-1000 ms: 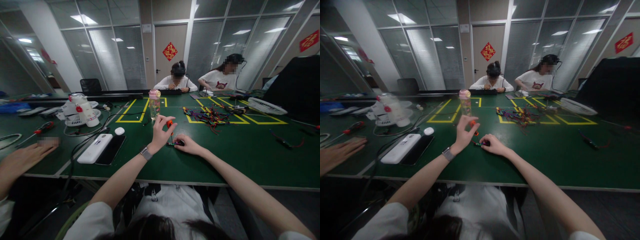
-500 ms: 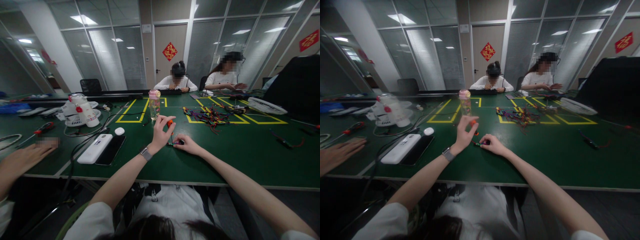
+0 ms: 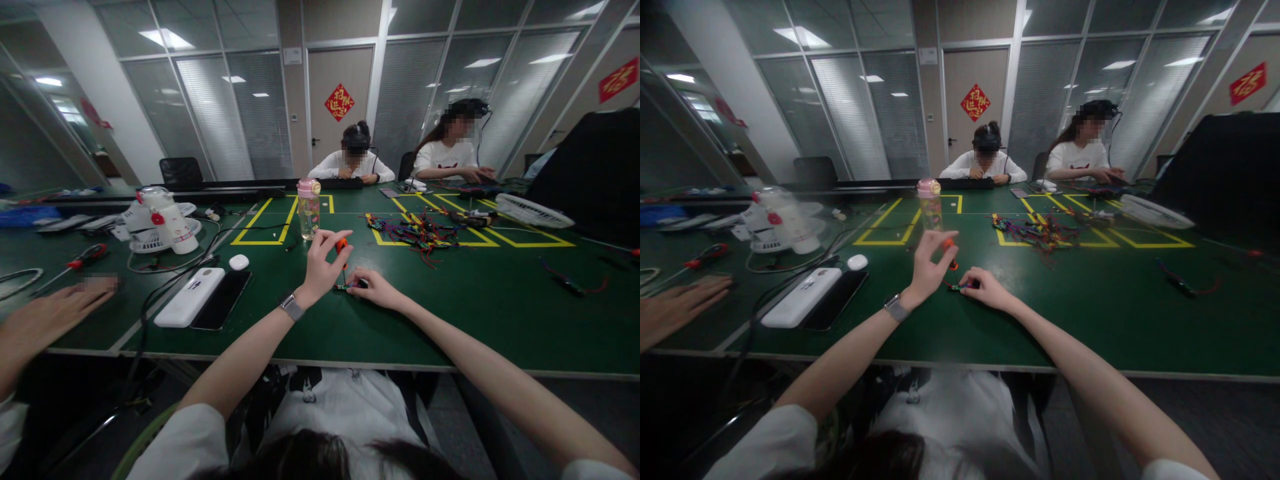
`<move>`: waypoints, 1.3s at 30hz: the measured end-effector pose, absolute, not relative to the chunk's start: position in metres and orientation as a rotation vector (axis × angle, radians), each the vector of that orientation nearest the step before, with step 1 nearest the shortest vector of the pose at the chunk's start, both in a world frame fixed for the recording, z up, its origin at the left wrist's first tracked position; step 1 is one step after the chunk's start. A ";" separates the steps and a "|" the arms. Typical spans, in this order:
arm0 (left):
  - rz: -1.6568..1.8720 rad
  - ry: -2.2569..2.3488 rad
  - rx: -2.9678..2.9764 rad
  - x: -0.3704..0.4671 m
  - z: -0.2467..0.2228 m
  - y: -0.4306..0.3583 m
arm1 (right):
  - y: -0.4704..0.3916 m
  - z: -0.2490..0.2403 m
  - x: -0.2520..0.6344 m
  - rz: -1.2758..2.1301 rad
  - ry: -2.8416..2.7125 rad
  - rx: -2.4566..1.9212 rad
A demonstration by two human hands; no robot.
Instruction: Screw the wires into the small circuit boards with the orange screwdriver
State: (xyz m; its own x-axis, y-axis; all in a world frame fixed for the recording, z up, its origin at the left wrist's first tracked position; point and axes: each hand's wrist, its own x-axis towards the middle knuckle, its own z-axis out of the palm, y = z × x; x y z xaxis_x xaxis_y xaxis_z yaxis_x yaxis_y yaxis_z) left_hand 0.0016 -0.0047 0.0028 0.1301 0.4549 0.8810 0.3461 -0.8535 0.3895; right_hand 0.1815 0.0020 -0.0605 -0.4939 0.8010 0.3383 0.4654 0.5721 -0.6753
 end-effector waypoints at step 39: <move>1.868 0.845 2.264 0.002 0.002 -0.003 | 0.002 -0.061 0.181 0.526 -2.202 -1.066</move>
State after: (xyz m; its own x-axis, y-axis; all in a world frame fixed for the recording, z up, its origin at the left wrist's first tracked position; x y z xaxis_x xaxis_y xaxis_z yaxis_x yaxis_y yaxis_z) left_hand 0.0021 -0.0026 0.0019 0.1008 0.4628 0.8807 0.3562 -0.8433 0.4024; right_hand 0.1807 0.0019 -0.0613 -0.4755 0.8011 0.3634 0.5501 0.5932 -0.5878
